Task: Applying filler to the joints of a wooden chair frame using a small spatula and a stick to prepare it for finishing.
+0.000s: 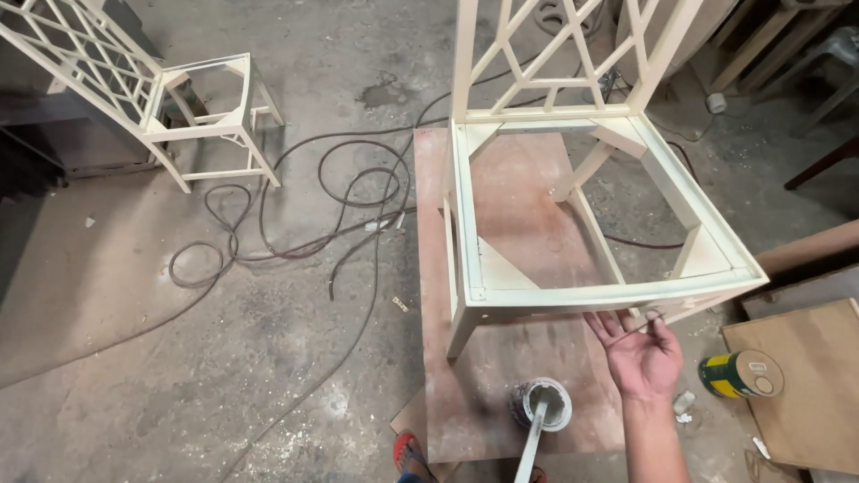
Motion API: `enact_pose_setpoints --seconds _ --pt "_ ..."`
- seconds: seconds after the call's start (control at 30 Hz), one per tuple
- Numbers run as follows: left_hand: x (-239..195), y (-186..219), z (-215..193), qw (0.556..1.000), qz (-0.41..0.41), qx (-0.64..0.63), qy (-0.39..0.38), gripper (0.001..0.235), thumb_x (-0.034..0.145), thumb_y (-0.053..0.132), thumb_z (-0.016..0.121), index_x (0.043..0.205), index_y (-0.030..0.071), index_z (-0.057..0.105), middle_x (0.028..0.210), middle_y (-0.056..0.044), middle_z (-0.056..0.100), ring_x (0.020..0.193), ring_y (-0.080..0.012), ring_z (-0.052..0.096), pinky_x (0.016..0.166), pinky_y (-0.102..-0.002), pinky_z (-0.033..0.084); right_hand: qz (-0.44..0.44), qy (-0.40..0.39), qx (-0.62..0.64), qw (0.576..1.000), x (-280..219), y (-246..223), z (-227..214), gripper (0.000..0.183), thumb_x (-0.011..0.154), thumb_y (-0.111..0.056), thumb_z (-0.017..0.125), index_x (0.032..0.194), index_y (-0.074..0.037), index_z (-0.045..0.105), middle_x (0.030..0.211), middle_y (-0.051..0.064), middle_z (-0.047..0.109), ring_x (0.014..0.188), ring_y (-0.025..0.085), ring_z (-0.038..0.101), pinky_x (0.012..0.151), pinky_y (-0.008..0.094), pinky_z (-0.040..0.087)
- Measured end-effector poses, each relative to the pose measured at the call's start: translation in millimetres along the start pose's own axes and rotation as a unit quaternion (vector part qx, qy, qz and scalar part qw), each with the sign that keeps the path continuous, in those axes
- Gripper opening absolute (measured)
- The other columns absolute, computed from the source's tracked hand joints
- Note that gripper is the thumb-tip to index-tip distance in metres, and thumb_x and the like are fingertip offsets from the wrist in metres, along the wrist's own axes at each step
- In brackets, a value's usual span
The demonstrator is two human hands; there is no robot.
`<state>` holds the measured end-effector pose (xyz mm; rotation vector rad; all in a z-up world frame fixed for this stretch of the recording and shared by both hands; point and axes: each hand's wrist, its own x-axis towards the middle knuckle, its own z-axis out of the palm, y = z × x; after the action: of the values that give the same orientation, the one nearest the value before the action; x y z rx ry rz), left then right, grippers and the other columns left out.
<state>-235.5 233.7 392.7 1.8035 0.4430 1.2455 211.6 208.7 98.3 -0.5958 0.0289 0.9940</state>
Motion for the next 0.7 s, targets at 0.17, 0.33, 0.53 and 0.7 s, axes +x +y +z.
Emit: enact_pose_setpoints --seconds 0.17,0.33,0.53,0.7 --pt "13.2 -71.1 -5.2 0.999 0.028 -0.014 -0.028 0.023 0.102 0.027 0.053 0.093 0.014 0.070 0.091 -0.003 0.075 0.083 -0.0176 0.077 0.078 -0.031 0.066 -0.033 -0.007 -0.046 0.998 -10.4 -19.4 36.6 0.007 0.085 -0.019 0.054 0.082 -0.023 0.059 0.116 0.015 0.058 0.117 0.042 0.059 0.118 0.075 0.033" --pt "69.4 -226.6 49.6 0.976 -0.214 0.037 -0.025 0.072 0.084 0.034 0.075 0.149 0.019 0.049 0.125 -0.006 0.066 0.099 -0.0175 0.068 0.094 -0.033 0.058 -0.040 -0.046 -0.100 0.993 9.4 -41.4 63.6 0.003 0.085 -0.023 0.059 0.084 -0.024 0.062 0.112 0.013 0.055 0.116 0.041 0.058 0.119 0.072 0.034" --pt "53.3 -330.5 119.4 0.936 -0.350 0.016 0.026 0.123 0.070 0.044 0.084 0.163 0.027 0.005 0.172 -0.010 0.017 0.151 -0.0348 0.038 0.117 -0.047 0.038 -0.013 -0.204 -0.141 0.969 69.0 -67.4 71.9 0.017 0.093 -0.025 0.058 0.094 -0.026 0.074 0.125 0.017 0.064 0.130 0.041 0.055 0.130 0.065 0.024" --pt "53.3 -407.4 163.1 0.958 -0.209 0.019 0.196 0.062 0.101 0.046 0.050 0.146 0.003 0.048 0.147 -0.014 0.057 0.135 -0.0217 0.053 0.115 -0.033 0.037 -0.013 -0.283 -0.191 0.940 109.6 -84.1 103.2 0.016 0.096 -0.030 0.055 0.097 -0.028 0.071 0.154 0.021 0.051 0.155 0.047 0.040 0.132 0.059 0.025"
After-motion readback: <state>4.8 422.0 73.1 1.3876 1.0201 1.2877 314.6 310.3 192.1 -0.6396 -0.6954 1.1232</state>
